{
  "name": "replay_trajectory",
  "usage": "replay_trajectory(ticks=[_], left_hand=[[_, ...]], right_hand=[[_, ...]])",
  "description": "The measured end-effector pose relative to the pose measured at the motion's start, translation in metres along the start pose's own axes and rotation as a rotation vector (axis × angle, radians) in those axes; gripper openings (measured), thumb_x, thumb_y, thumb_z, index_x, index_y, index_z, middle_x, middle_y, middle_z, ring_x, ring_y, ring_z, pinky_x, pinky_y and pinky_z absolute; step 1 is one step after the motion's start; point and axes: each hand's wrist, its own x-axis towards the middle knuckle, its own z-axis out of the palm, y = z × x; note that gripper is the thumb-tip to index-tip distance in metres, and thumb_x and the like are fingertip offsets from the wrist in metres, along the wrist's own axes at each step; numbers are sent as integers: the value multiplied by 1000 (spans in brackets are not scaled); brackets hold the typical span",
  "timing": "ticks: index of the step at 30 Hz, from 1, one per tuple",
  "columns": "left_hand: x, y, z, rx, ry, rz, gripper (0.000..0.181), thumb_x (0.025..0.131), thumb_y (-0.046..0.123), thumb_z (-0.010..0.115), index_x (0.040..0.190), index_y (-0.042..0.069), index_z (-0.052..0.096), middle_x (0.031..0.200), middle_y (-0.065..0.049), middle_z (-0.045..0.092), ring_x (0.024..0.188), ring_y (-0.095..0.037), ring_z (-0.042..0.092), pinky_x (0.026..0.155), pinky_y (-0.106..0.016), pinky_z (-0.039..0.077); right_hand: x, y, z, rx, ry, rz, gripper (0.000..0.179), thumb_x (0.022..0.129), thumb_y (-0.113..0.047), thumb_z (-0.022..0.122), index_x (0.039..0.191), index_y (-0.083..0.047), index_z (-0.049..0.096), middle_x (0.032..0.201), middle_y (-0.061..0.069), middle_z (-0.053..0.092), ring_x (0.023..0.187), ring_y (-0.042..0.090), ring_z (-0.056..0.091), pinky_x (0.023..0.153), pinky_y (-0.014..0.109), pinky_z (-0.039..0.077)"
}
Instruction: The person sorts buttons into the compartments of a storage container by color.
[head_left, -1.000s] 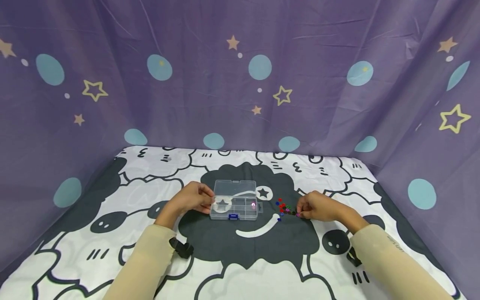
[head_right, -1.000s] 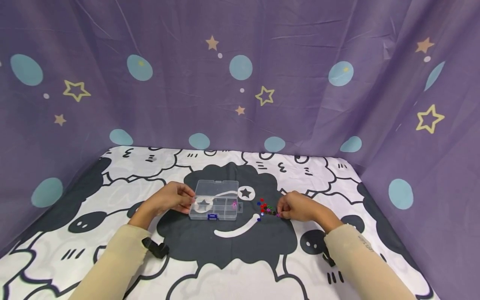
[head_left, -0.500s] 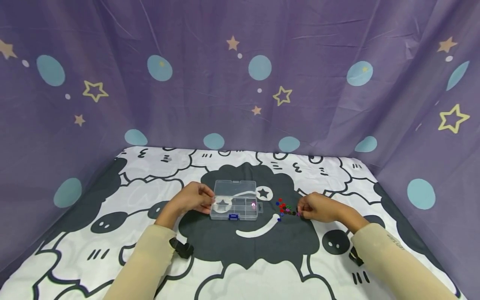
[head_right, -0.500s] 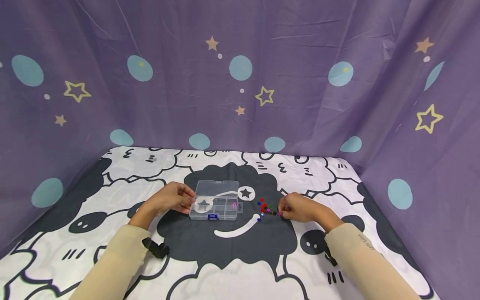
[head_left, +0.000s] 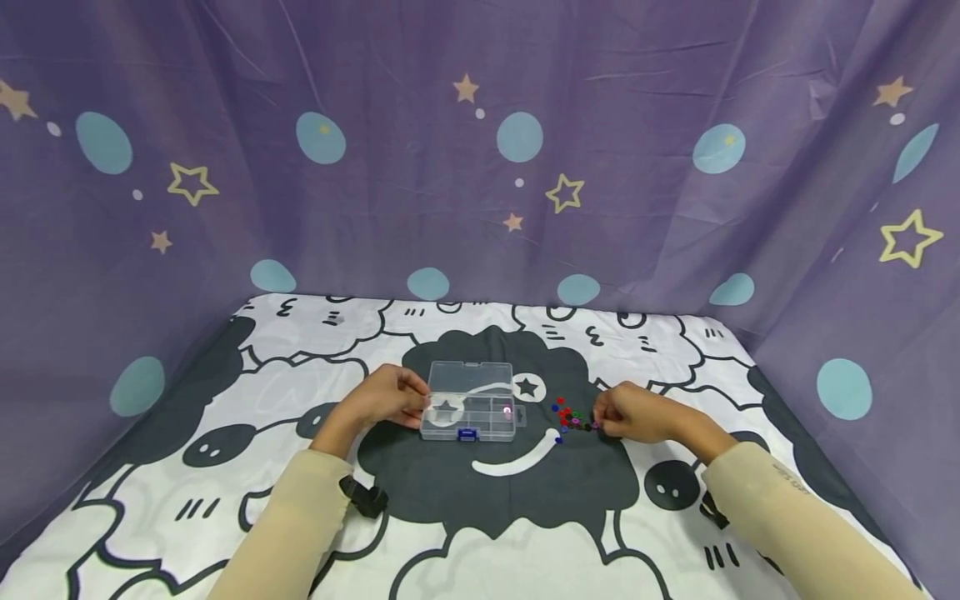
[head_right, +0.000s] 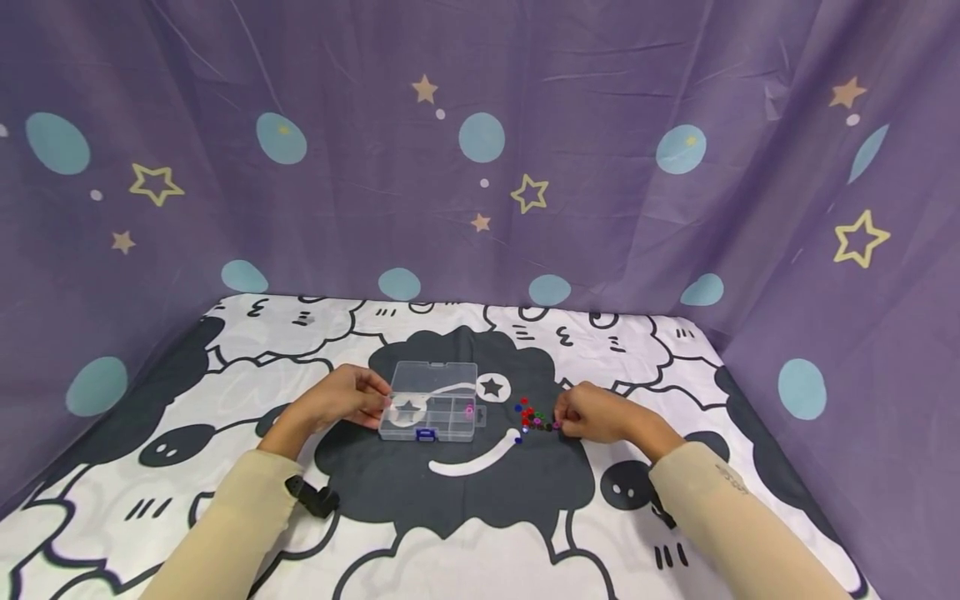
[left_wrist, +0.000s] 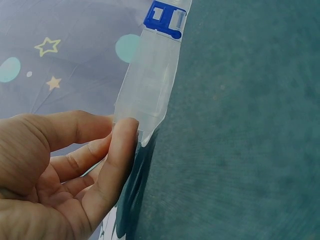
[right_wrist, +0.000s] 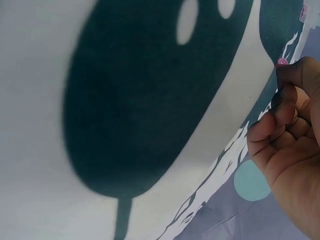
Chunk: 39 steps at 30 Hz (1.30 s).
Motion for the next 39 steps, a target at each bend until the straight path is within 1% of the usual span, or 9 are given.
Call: replay_trajectory(ticks=[4, 9, 18, 22, 29, 39], left_hand=[[-1, 0, 0, -1, -3, -3, 22, 93, -2, 70, 112, -11, 64, 93, -19, 66, 68, -22, 69, 65, -38, 65], [0, 0, 0, -2, 0, -1, 21, 93, -3, 69, 112, -11, 64, 92, -19, 66, 68, -22, 69, 64, -38, 65], [2, -3, -1, -26, -10, 14, 22, 93, -4, 69, 112, -12, 63, 93, -19, 65, 68, -22, 69, 65, -38, 66], [2, -3, -1, -31, -5, 10, 22, 92, -4, 69, 112, -13, 63, 92, -18, 65, 68, -22, 69, 65, -38, 66], [1, -4, -1, -23, -1, 14, 22, 92, -4, 70, 111, -12, 64, 91, -19, 65, 66, -22, 69, 64, -38, 65], [0, -3, 0, -19, -1, 17, 23, 92, -4, 70, 112, -12, 64, 91, -18, 65, 66, -22, 69, 64, -38, 65]], right_hand=[[4, -1, 0, -16, 14, -22, 12, 88, 1, 66, 86, -10, 70, 63, -16, 53, 56, -4, 45, 57, 20, 46], [8, -4, -1, -8, 31, -39, 11, 89, 2, 66, 86, -8, 70, 63, -15, 52, 57, -3, 45, 56, 20, 45], [19, -12, -1, -27, 34, -44, 12, 90, 2, 64, 85, -8, 69, 62, -17, 47, 55, -3, 42, 57, 20, 43], [25, -17, -2, -10, 37, -49, 13, 91, 2, 64, 85, -8, 68, 61, -16, 47, 55, -2, 42, 57, 21, 43], [37, -26, 0, 3, 26, -69, 11, 93, 0, 65, 86, -8, 69, 62, -15, 50, 54, -2, 43, 53, 19, 40], [55, -35, 4, -12, 43, -112, 9, 91, 1, 66, 86, -6, 69, 61, -15, 51, 53, -3, 43, 52, 19, 40]])
